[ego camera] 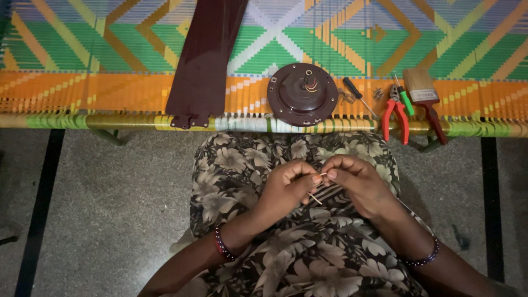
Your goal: The person sits and uses red-handled pliers to cut and strip insulation from small copper wires, twisting and shaping the wire ends by hand. A fan motor housing and fan blades lie on a woven cot in front while the wire work continues.
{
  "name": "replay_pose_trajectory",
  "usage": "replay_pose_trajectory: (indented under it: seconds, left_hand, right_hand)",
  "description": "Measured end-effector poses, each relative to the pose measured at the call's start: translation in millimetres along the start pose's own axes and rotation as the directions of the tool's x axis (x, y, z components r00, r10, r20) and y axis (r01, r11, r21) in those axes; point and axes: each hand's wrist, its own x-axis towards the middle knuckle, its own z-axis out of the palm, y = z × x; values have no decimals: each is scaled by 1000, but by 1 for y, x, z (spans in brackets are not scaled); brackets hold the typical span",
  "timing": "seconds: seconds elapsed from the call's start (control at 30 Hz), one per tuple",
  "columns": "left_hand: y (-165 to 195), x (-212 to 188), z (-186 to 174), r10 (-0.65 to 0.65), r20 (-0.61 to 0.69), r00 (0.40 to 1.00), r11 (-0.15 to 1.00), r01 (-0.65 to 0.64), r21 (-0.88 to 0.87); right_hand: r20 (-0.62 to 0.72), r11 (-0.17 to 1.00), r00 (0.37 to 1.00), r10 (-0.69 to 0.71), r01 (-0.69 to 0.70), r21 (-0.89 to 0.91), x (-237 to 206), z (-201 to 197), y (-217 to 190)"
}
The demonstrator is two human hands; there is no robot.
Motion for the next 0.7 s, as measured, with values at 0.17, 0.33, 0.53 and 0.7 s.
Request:
replay_pose_trajectory:
  seconds: [0.17, 0.33, 0.53, 0.7]
  left_hand:
    - [4, -1, 1, -5, 1, 1000, 1000, 5, -16]
    - [3, -2, 2, -13, -16, 1000, 1000, 12, -24]
    - [2, -6, 3, -4, -5, 1000, 1000, 4, -20]
    - [3, -10, 6, 3, 7, 1000, 1000, -3, -17]
  right_hand:
    - [-3, 1000, 1000, 6, -6, -4, -1, 0, -3]
    - [-15, 998, 1000, 16, -17, -61, -2, 2, -2]
    - [-30, 1000, 999, 11, -12, -28, -4, 1, 4]
    - [-36, 1000, 999, 0, 0, -19, -8, 3, 5]
